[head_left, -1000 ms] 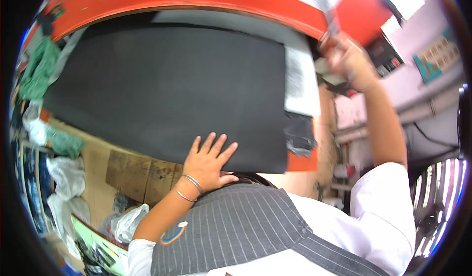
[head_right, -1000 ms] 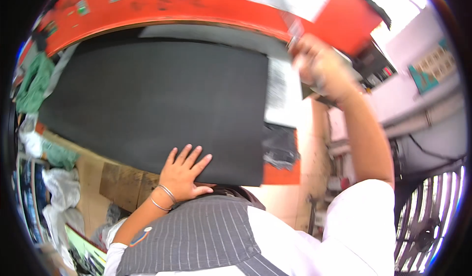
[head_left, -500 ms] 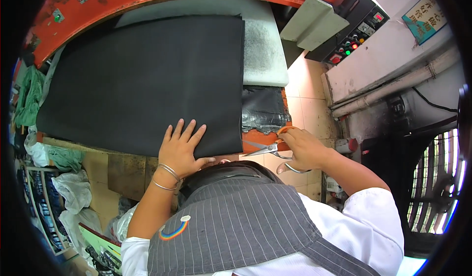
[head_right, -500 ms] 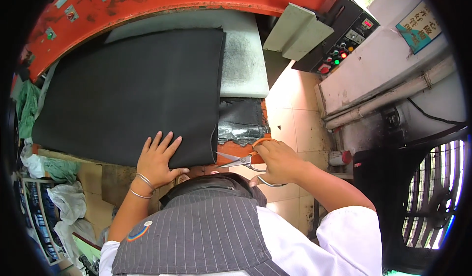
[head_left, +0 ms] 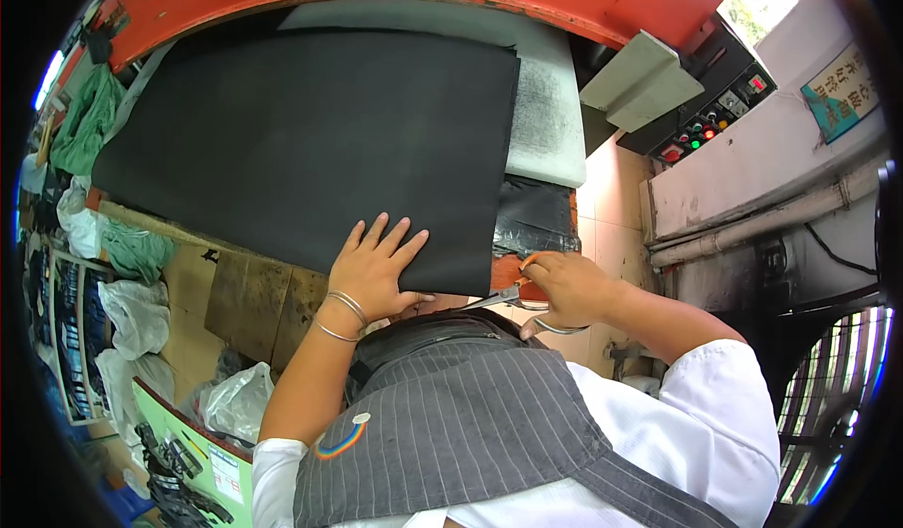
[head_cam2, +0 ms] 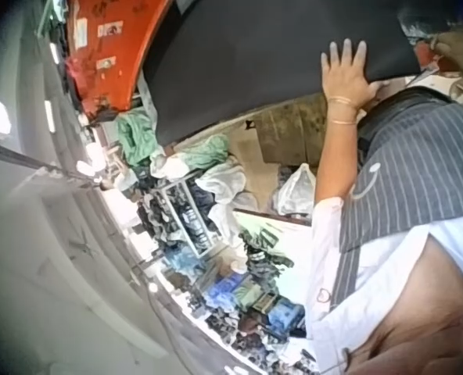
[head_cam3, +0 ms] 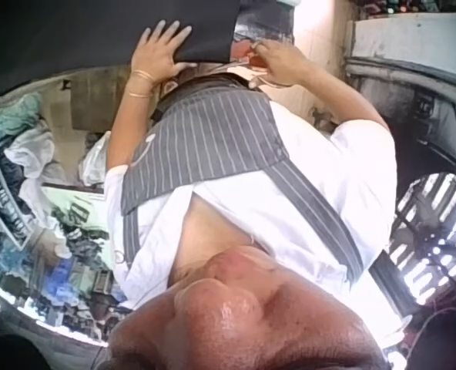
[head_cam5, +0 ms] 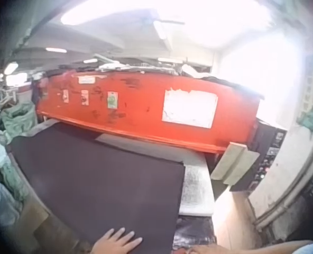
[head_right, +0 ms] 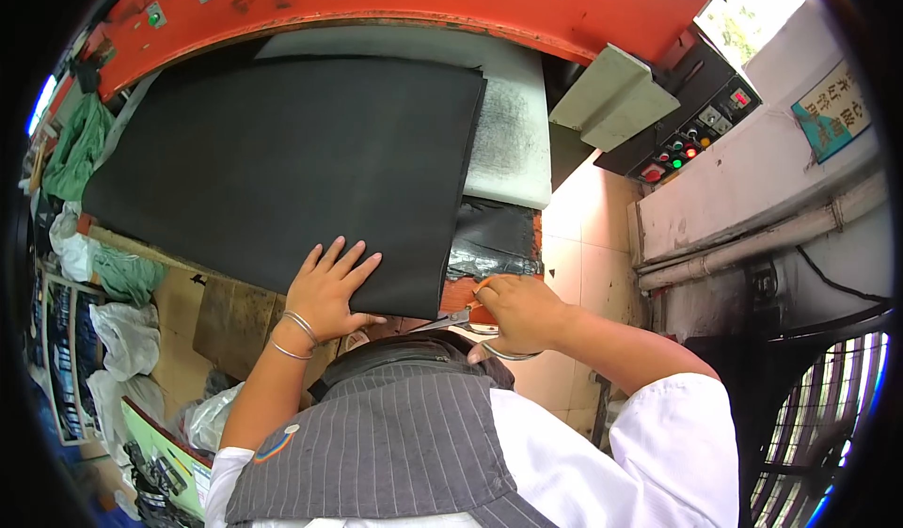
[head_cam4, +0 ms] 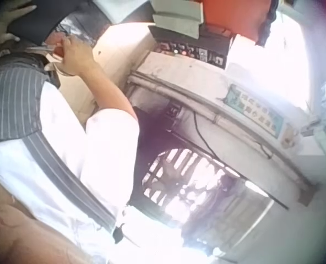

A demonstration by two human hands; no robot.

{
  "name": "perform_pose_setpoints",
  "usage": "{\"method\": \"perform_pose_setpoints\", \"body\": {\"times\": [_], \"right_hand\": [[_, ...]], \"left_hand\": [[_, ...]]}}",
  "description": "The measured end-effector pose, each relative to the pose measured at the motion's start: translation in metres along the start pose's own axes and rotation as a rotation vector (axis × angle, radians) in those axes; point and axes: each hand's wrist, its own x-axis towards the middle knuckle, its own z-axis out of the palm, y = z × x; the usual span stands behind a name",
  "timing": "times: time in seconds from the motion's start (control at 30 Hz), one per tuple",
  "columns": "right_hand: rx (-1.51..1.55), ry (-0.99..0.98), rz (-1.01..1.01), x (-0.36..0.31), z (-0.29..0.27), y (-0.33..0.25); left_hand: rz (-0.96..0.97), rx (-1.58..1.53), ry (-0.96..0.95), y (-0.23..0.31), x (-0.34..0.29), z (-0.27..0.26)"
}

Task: The recorder thins a sheet of synthetic material using an industrial splitting machine and trims the edges with scissors.

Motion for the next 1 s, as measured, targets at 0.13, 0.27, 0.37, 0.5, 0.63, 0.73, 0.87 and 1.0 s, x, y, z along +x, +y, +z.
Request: {"method": "perform_pose_setpoints", "body": {"times": [0.13,0.27,0.37,0.5,0.63,0.73,0.87,1.0], "right_hand": [[0.182,-0.191,0.165,-0.001,0.008,-0.003],[0.139,-0.351,0.241,0.004,-0.001,-0.012],[0.206,-0.352,0.306,0.001,0.001,-0.018],[0.2,-0.296,0.28,-0.002,0.015,-0.013],[0.187,-0.338,0.302,0.004,0.002,-0.021],[0.183,-0.368,0.317,0.012,-0.007,-0.029],[0.182,-0.349,0.289,0.016,-0.007,-0.032],[0.191,-0.305,0.24,0.012,0.004,-0.028]], "left_hand": [[-0.004,-0.036,0.061,0.0,-0.001,0.001],[-0.004,-0.028,0.087,0.0,-0.005,0.003],[-0.013,-0.03,0.117,0.0,-0.007,0.006],[-0.016,-0.048,0.334,0.011,-0.019,0.009],[-0.123,-0.213,0.756,0.035,-0.052,0.026],[-0.323,-0.569,0.47,0.047,-0.068,0.044],[-0.452,-1.162,0.262,0.06,-0.058,0.052],[-0.338,-1.443,0.035,0.064,-0.042,0.06]]}}
